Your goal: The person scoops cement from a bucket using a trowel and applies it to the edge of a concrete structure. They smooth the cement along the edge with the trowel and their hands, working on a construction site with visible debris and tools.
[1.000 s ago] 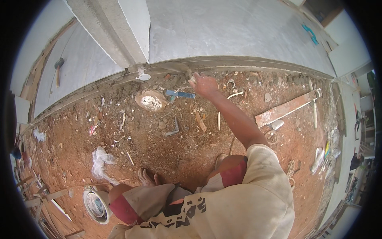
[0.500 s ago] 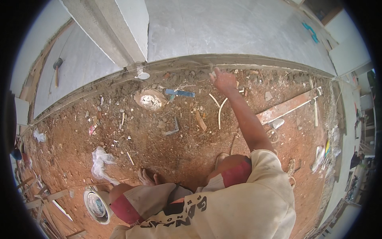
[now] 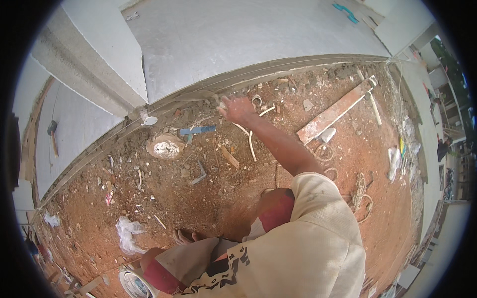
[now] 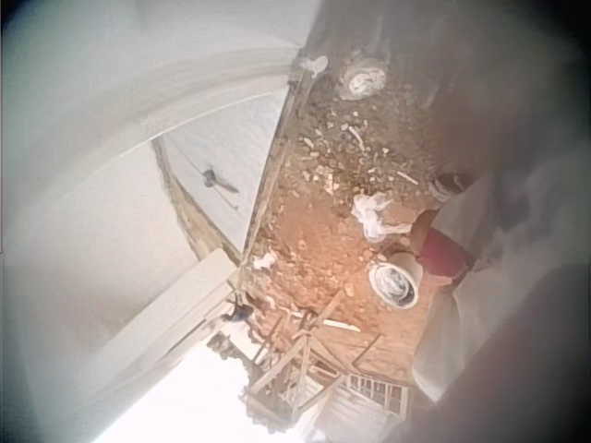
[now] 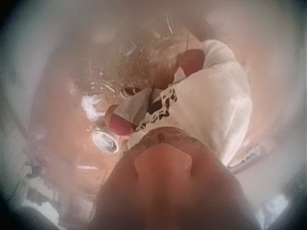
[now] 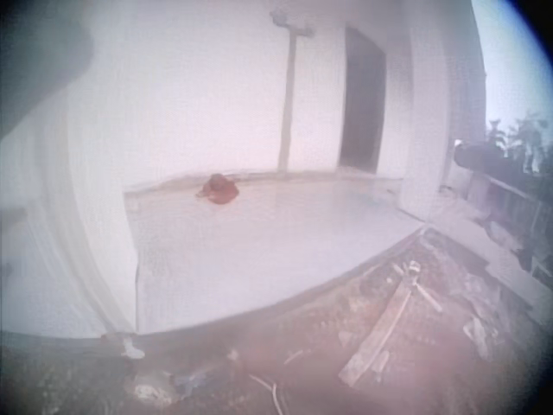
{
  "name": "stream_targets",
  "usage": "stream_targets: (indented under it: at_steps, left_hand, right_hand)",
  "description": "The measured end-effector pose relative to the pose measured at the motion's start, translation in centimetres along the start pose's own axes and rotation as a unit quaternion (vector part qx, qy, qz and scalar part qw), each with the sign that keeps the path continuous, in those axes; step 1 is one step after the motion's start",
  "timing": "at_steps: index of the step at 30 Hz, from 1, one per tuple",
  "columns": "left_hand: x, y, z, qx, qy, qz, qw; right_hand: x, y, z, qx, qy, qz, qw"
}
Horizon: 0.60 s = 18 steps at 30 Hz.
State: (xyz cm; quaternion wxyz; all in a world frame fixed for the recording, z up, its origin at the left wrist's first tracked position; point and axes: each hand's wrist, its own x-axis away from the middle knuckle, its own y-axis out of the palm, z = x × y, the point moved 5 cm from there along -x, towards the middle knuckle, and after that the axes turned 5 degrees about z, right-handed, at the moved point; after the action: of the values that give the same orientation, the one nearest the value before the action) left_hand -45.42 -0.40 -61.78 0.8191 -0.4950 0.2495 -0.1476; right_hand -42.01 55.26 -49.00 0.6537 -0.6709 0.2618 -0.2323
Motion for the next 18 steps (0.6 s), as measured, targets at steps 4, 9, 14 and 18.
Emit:
stream_targets:
  at_steps: [4, 9, 14, 18]
  left_hand:
    - [-0.4, 0.9, 0.4, -0.009, 0.019, 0.011, 1.000]
    - [-1.2, 1.9, 0.2, -0.010, 0.033, 0.019, 0.999]
    - [-2.1, 2.4, -0.2, -0.013, 0.043, 0.021, 0.999]
    - [-2.7, 2.7, -0.1, -0.014, 0.055, 0.021, 0.998]
  right_hand:
    - [-1.9, -0.5, 2.3, -0.018, 0.019, 0.027, 0.999]
    - [-1.1, -2.3, 7.1, -0.014, 0.040, 0.068, 0.997]
    - [1.2, -3.3, 10.9, -0.108, 0.221, 0.103, 0.964]
    - [3.3, -2.9, 10.1, -0.116, 0.174, 0.091, 0.974]
